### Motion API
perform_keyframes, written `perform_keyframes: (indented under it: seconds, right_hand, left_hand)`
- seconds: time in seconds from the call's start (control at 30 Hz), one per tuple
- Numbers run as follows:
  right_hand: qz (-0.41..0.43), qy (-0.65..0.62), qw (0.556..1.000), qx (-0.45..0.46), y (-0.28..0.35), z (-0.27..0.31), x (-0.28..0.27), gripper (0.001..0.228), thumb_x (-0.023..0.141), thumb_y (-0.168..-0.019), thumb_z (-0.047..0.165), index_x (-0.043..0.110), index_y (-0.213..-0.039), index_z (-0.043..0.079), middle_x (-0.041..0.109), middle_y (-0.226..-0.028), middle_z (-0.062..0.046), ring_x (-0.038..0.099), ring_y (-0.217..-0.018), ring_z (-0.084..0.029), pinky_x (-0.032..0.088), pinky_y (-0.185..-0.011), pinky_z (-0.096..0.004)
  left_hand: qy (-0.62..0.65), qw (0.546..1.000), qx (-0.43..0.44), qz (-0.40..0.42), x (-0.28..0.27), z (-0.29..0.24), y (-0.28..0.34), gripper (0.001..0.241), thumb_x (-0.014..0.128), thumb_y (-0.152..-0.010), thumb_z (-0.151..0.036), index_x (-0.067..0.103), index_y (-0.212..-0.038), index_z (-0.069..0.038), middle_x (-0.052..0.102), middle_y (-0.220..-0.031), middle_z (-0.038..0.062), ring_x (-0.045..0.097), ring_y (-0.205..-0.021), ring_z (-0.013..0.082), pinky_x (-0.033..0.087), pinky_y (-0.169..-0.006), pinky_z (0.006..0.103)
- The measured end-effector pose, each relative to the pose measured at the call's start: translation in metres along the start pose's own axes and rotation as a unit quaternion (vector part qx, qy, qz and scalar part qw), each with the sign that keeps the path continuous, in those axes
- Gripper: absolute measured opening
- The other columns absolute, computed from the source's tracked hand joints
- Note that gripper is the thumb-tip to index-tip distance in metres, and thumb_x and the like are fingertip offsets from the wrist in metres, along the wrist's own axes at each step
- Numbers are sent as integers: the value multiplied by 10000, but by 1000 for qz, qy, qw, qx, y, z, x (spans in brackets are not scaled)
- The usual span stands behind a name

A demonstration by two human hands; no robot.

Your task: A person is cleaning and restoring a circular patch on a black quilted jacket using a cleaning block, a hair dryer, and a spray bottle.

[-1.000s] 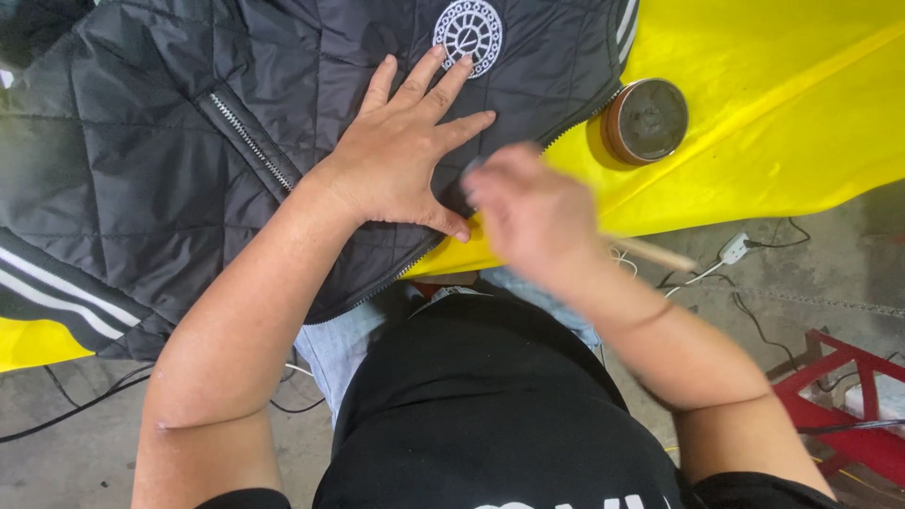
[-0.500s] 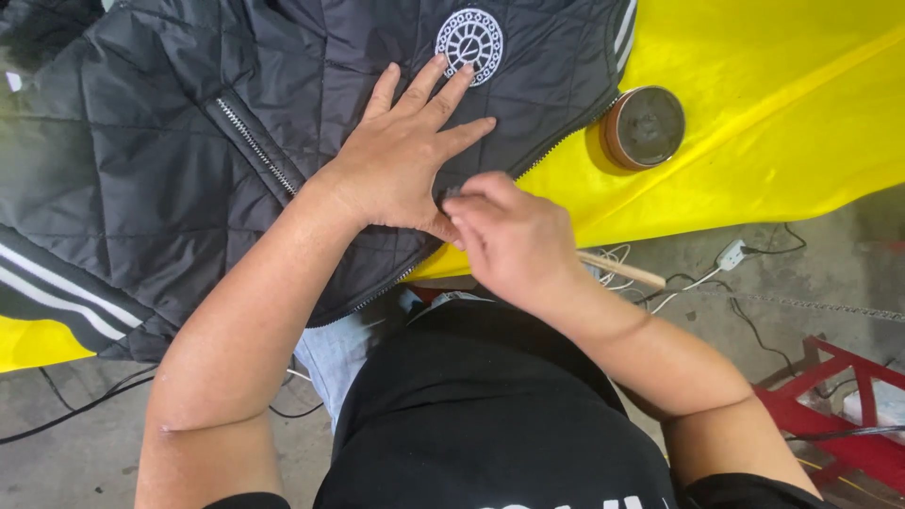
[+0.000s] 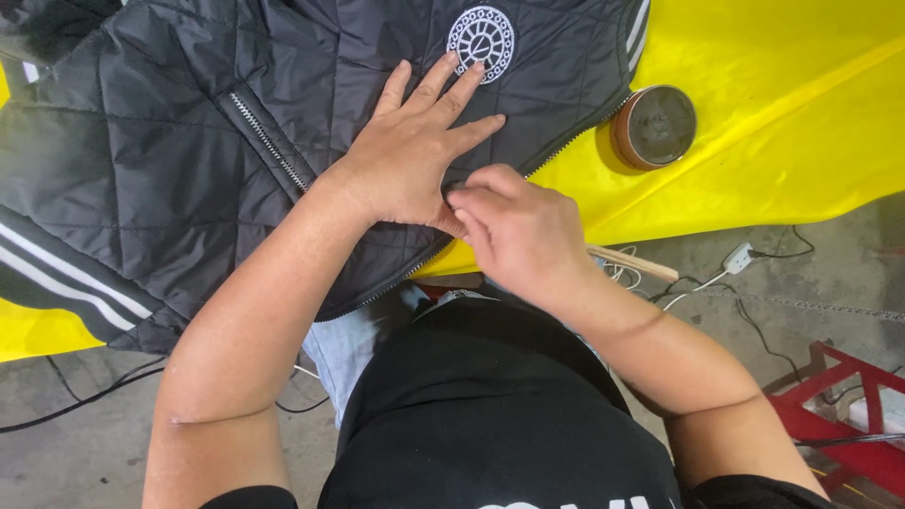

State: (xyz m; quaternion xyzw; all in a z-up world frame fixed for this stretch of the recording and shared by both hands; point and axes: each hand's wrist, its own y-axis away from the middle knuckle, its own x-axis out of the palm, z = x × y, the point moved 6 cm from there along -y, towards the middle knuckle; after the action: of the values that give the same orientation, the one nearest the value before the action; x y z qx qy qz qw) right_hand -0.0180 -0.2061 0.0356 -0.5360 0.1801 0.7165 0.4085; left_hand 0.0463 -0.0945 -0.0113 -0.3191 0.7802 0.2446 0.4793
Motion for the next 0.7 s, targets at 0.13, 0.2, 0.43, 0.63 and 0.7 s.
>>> perform_keyframes:
  seconds: [0.13,0.2,0.43,0.63,0.7]
  right_hand:
    - [-40,20,999,10,8,-43,-13,173,668,-1006,168,795,-1111,119,735,-1103,-41,707,-823,-199,550,-575,-332]
    - [-82,88,991,51,12,-77,-23,157,713,-978,108,811,-1092,151,731,-1099,-43,709,-915,-215,548,-632,-348]
    - [24,-12,999,28,5,-12,1,186,584,-970,182,737,-1063,131,680,-1112,-91,678,-825,-279,531,-599,-427]
    - [-13,33,999,24,7,-48,-14,169,638,-1016,157,775,-1097,98,718,-1069,-69,679,-746,-222,519,-544,-341]
    - [-73,60,995,38,8,-67,-30,121,741,-1007,92,830,-1079,54,744,-1066,-73,714,-874,-235,563,-631,-342]
  left_hand:
    - [6,1000,-4,15,-4,-2,-1,1287,838,-587,-807,353,-1595,-172,42,-1688,203,-79,-1535,372,-76,-1178,634]
    - [-3,1000,-4,17,-3,-2,1,1260,836,-608,-796,340,-1597,-193,47,-1690,194,-85,-1535,368,-64,-1183,627]
    - [8,1000,-10,23,-4,-2,-1,1291,849,-586,-793,330,-1600,-184,24,-1690,195,-97,-1535,361,-86,-1180,627]
    - [8,1000,-3,30,-3,-1,1,1313,863,-571,-795,341,-1598,-165,28,-1687,200,-86,-1532,380,-62,-1179,642]
    - [2,1000,15,7,-5,0,1,1255,835,-617,-783,353,-1599,-167,63,-1689,196,-49,-1538,374,-47,-1183,630]
